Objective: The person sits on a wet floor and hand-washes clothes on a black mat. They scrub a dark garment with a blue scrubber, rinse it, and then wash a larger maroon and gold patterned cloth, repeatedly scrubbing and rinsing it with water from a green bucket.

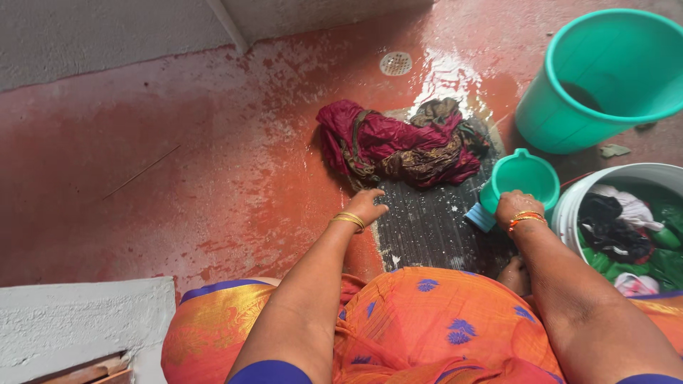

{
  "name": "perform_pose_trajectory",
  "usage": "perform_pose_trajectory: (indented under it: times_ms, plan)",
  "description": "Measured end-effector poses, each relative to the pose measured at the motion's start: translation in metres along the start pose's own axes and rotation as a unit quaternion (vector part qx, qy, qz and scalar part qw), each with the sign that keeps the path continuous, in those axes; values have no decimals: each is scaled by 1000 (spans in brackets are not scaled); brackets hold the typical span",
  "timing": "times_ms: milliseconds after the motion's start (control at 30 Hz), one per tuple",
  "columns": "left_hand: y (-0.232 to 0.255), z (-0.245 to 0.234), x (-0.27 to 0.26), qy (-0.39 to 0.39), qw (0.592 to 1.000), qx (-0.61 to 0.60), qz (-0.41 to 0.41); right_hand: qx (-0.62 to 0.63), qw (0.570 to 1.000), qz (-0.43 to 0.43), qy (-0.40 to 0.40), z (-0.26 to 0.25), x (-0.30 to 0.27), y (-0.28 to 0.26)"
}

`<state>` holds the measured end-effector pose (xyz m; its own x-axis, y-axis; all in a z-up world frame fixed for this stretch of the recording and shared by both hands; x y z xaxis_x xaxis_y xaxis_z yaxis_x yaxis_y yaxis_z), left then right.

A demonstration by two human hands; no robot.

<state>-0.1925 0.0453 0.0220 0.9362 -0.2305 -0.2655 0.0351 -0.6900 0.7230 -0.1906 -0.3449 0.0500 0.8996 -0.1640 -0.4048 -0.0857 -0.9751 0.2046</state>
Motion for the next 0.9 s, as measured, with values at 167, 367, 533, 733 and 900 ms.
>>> perform_pose_trajectory:
  times_ms: [167,367,533,733,900]
  plan:
    - [-3,6,-10,-50,998,26,-4,-3,999,3,44,12,15,-3]
    - [-8,-1,-6,-58,997,23,-37,-4,998,3,57,27,32,1]
    - [-11,1,-2,-67,994,1,-89,-45,989,-36,138,34,42,6]
    - [-14,15,6,-78,993,-5,-85,-36,985,-22,164,38,65,25]
    - [-23,17,24,-64,996,14,-56,-79,976,-20,203,34,92,42]
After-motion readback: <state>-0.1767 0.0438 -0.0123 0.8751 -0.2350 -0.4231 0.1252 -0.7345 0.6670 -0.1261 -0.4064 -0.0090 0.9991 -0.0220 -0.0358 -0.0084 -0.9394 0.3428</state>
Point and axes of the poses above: each hand's wrist, its own x-axis towards the middle knuckle, its own z-axis out of the palm, y = z × x, the point moved 2 cm from there along x, towards the middle knuckle, and after that the axes turned 4 degrees about -x, right-handed, at the moved point
